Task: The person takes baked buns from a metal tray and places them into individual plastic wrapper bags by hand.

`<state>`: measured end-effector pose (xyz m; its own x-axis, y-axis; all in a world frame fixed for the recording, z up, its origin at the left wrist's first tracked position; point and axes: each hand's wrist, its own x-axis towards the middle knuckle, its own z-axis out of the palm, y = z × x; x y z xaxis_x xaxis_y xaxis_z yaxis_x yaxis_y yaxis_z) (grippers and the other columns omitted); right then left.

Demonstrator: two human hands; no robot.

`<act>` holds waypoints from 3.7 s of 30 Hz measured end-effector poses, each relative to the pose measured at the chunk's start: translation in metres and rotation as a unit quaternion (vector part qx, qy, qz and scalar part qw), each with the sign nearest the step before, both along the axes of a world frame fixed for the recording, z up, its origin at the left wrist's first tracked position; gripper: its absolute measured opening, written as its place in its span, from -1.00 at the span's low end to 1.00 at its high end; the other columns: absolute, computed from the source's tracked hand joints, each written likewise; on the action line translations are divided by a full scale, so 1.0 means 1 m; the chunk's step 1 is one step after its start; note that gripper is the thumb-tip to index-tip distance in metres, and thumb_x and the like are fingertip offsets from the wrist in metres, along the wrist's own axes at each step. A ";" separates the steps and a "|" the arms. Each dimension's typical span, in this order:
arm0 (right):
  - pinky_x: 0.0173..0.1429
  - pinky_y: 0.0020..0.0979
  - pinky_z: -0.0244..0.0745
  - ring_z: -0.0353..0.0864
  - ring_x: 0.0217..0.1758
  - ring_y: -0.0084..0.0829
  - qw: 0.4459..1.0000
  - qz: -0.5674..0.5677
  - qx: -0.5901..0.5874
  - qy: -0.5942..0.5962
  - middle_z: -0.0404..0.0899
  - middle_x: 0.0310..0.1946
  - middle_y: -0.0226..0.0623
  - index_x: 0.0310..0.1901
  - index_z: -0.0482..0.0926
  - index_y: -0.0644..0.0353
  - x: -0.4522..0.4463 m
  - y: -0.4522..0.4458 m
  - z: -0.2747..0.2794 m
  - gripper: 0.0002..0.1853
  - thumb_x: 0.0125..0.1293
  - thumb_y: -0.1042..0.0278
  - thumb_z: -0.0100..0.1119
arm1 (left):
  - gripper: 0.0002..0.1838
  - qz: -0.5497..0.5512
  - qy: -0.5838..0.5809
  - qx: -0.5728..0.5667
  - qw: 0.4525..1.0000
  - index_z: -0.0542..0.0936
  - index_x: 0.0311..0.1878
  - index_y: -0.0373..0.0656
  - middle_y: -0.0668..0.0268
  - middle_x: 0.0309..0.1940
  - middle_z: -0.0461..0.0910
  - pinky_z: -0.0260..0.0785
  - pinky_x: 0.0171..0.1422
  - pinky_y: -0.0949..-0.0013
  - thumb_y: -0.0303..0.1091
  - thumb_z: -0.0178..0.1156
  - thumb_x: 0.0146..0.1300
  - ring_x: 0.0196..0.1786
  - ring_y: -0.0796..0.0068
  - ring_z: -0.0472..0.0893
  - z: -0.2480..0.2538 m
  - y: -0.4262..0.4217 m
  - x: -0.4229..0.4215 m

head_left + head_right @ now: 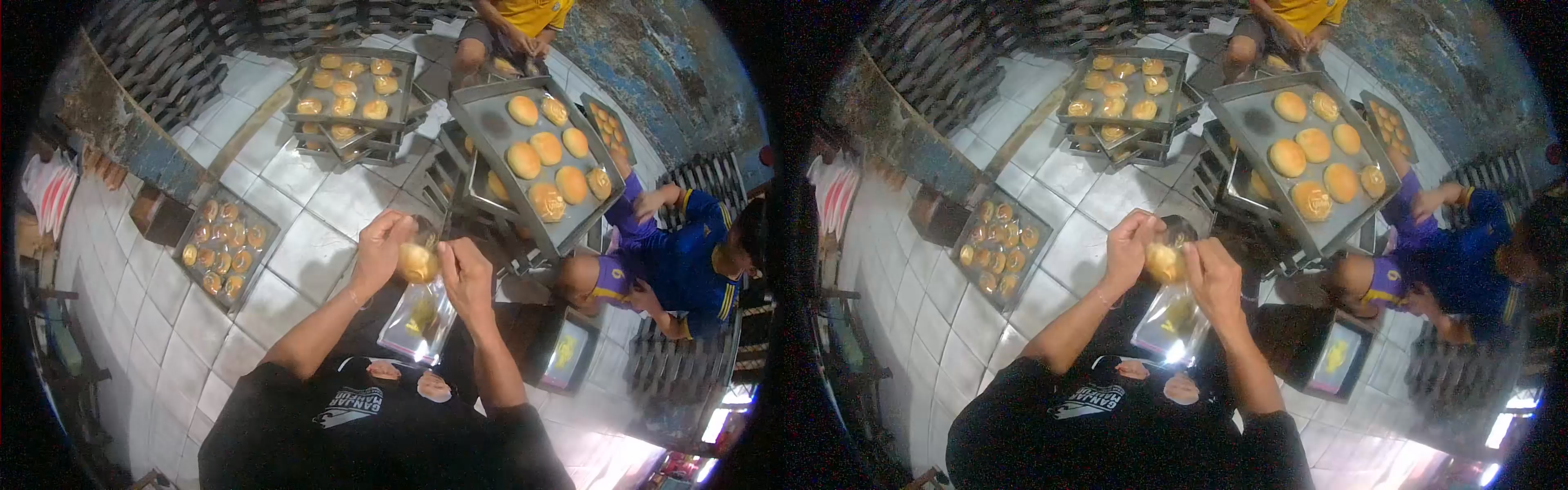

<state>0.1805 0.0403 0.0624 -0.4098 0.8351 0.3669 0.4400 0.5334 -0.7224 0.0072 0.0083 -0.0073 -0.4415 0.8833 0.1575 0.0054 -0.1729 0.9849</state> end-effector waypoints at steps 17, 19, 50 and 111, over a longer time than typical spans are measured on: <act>-0.16 -0.45 0.68 0.66 -0.09 -0.55 0.860 -0.122 -0.408 0.282 0.65 -0.07 -0.28 0.13 0.56 0.32 0.013 -0.051 -0.076 -0.66 0.49 0.27 0.32 | -0.74 -0.029 -0.167 -0.181 0.969 0.64 -0.39 -0.29 0.26 -0.11 0.68 0.41 0.02 0.45 -0.38 0.23 0.44 -0.14 0.58 0.57 -0.037 -0.035 -0.026; 0.04 -0.35 0.75 0.64 0.13 -0.42 0.844 -0.107 -0.433 0.298 0.56 0.20 -0.17 0.33 0.41 0.33 0.017 -0.037 -0.058 -0.47 0.44 0.34 0.37 | -0.75 -0.072 -0.173 -0.135 0.973 0.64 -0.38 -0.29 0.28 -0.13 0.68 0.40 0.01 0.46 -0.40 0.21 0.45 -0.17 0.60 0.56 -0.028 -0.015 -0.017; 0.15 -0.12 0.59 0.69 0.08 0.01 0.967 -0.007 0.067 -0.244 0.69 0.01 0.00 0.06 0.67 0.25 0.107 0.084 0.060 -0.60 0.33 0.15 0.44 | -0.83 -0.289 -0.161 -0.218 0.918 0.68 -0.23 -0.17 0.34 -0.52 0.69 0.36 -0.54 0.57 -0.29 0.32 0.48 -0.59 0.63 0.61 0.009 -0.046 0.007; 0.58 0.18 0.23 0.57 0.31 0.11 0.990 0.119 0.061 -0.033 0.59 0.24 0.05 0.32 0.50 0.31 -0.020 0.011 -0.022 -0.45 0.25 0.56 0.23 | -0.68 -0.166 -0.629 0.003 0.759 0.55 0.23 0.01 0.34 0.09 0.66 0.50 0.32 0.20 -0.09 0.15 0.56 0.16 0.35 0.64 0.028 0.012 0.028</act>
